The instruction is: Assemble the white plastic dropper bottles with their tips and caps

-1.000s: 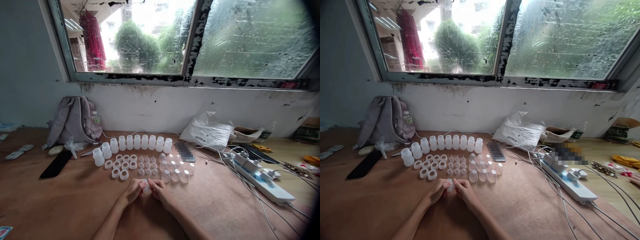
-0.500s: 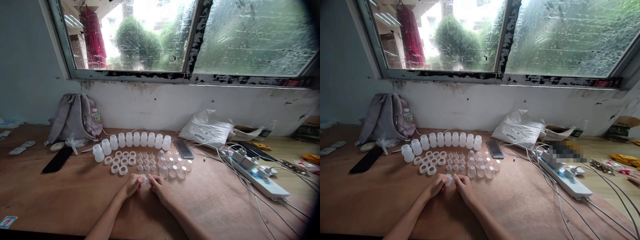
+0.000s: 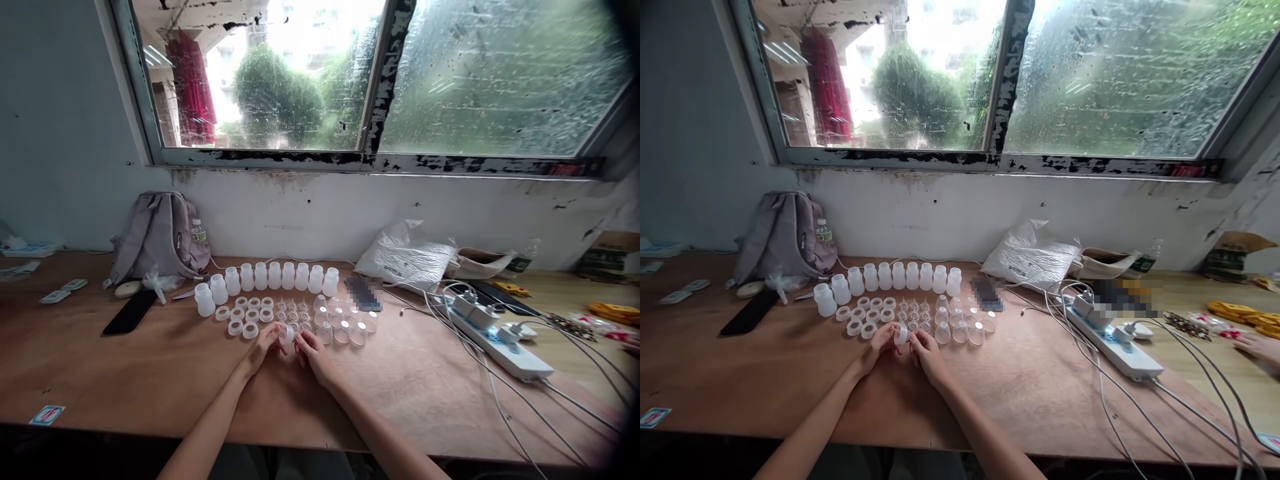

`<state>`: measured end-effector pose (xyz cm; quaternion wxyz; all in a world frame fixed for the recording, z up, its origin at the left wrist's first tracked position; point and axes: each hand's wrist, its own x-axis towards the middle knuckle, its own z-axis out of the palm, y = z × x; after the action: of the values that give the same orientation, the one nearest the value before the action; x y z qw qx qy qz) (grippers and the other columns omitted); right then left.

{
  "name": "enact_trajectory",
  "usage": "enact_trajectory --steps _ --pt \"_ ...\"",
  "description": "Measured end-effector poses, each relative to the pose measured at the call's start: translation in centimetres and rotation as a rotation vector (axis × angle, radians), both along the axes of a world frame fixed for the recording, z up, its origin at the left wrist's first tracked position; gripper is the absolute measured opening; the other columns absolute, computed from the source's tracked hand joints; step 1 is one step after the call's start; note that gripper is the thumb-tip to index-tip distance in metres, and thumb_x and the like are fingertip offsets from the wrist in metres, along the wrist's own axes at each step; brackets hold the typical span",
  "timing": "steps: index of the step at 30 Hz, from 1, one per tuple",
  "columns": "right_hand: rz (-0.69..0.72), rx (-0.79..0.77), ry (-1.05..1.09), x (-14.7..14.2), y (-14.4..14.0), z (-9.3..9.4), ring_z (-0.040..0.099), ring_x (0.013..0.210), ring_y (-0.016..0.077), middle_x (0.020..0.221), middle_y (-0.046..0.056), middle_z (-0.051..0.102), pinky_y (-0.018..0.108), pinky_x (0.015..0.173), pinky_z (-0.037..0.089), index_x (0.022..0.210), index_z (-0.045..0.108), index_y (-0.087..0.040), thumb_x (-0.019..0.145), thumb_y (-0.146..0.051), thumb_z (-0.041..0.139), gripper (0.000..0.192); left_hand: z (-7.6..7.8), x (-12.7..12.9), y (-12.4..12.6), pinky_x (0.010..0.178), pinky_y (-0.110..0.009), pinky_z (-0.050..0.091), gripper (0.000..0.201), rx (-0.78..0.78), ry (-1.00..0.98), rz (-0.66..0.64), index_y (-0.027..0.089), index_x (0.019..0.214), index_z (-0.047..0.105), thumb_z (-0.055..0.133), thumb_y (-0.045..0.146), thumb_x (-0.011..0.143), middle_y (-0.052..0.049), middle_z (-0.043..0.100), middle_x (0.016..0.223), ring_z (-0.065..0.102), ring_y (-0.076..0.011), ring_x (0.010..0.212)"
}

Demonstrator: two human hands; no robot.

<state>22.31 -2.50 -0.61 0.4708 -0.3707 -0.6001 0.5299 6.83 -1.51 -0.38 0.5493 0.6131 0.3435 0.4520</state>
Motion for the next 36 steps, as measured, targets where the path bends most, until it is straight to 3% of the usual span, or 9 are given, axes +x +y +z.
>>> enact_trajectory --steps 4,8,18,22,27,36 --pt "-0.051 0.017 -0.001 -0.3 -0.1 -0.3 0.037 0.035 0.0047 0.061 -0.006 0.049 0.019 0.035 0.026 0.081 0.046 -0.019 0.079 -0.049 0.044 0.03 -0.5 0.1 0.3 0.05 -0.022 0.039 0.034 -0.006 0.032 0.098 0.014 0.088 0.051 0.051 0.045 0.075 0.0 0.055 0.065 0.052 -0.0103 0.052" --pt "-0.076 0.011 0.006 -0.3 -0.3 -0.4 0.038 0.031 0.0051 0.059 -0.006 0.052 0.018 0.032 0.026 0.1 0.042 -0.021 0.082 -0.049 0.039 0.033 -0.9 0.2 0.6 0.049 -0.021 0.039 0.032 0.006 0.044 0.117 0.014 0.079 0.051 0.051 0.045 0.075 0.001 0.054 0.064 0.05 -0.0088 0.05" --pt "-0.039 -0.007 -0.059 -0.4 -0.3 -0.4 0.042 0.032 0.0061 0.051 -0.005 0.055 0.016 0.03 0.029 0.08 0.048 -0.017 0.074 -0.046 0.054 0.03 -2.2 0.2 1.1 0.042 -0.018 0.033 0.028 0.057 0.082 0.082 0.015 0.073 0.047 0.055 0.041 0.071 0.005 0.047 0.056 0.041 -0.0058 0.043" --pt "-0.032 -0.007 -0.068 -0.4 -0.2 -0.5 0.04 0.029 0.0051 0.049 -0.006 0.054 0.016 0.03 0.027 0.078 0.045 -0.018 0.075 -0.044 0.054 0.028 -2.0 0.1 0.9 0.043 -0.018 0.033 0.026 0.082 0.088 0.072 0.015 0.072 0.047 0.056 0.04 0.072 0.006 0.046 0.055 0.041 -0.0051 0.044" --pt "-0.052 -0.002 0.018 -0.3 -0.1 -0.3 0.036 0.029 0.0046 0.048 -0.008 0.05 0.016 0.031 0.022 0.083 0.045 -0.019 0.081 -0.045 0.044 0.026 -1.7 0.2 0.8 0.044 -0.019 0.036 0.027 0.081 0.07 0.075 0.016 0.086 0.047 0.048 0.041 0.077 0.004 0.05 0.059 0.046 -0.0065 0.044" --pt "-0.079 0.003 -0.004 -0.3 0.2 -0.8 0.037 0.029 0.0044 0.053 -0.006 0.049 0.019 0.031 0.022 0.067 0.044 -0.019 0.076 -0.05 0.049 0.033 -1.6 0.2 0.7 0.047 -0.022 0.042 0.03 0.11 0.118 0.118 0.014 0.085 0.052 0.047 0.043 0.078 0.001 0.055 0.063 0.052 -0.0093 0.045"
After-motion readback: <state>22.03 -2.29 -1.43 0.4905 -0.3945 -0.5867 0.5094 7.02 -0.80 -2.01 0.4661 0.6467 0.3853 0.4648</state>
